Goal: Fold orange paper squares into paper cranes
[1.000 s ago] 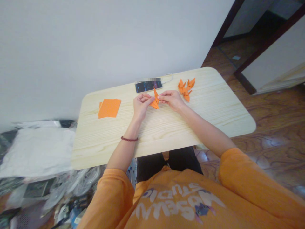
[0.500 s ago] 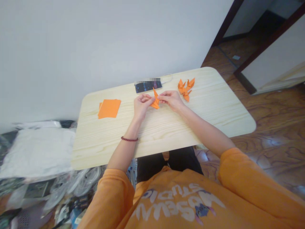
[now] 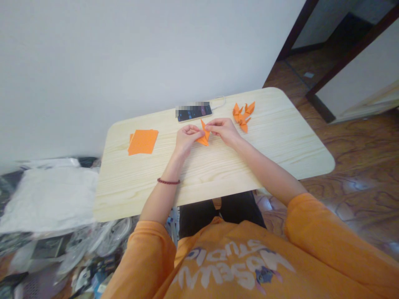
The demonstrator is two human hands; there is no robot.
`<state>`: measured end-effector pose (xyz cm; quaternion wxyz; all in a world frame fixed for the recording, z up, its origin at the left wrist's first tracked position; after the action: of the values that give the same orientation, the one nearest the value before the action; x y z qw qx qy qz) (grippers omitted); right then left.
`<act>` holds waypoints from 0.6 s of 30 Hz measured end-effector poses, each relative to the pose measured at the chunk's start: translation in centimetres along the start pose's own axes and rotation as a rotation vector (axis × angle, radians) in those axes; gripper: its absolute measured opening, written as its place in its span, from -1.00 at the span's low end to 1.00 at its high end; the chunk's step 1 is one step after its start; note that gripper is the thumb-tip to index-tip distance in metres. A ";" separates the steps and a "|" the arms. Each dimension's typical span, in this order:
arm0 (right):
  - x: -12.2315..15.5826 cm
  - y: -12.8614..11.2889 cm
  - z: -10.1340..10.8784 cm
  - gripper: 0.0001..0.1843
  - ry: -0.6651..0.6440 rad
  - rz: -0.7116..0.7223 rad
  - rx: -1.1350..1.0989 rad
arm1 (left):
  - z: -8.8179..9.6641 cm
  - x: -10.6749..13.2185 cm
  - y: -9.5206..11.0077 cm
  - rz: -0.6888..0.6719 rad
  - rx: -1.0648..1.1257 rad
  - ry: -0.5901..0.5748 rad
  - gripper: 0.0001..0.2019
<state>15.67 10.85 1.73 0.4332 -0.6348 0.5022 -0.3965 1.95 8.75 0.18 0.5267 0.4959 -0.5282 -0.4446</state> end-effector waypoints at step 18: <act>-0.7 0.8 1.2 -0.75 0.037 -0.095 -0.156 | -2.9 1.5 0.0 0.072 -0.076 -0.266 -0.72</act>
<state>16.47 11.65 0.59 0.3538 -0.6823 0.5089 -0.3876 4.94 7.45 0.48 0.4860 0.3931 -0.5938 -0.5067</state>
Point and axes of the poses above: each hand's wrist, its own x-axis away from the middle knuckle, its own z-axis out of the back of the hand, y = z × x, the point moved 10 cm from there along -x, towards the middle knuckle, and after that the axes turned 9 degrees about -x, right-handed, at the moved point
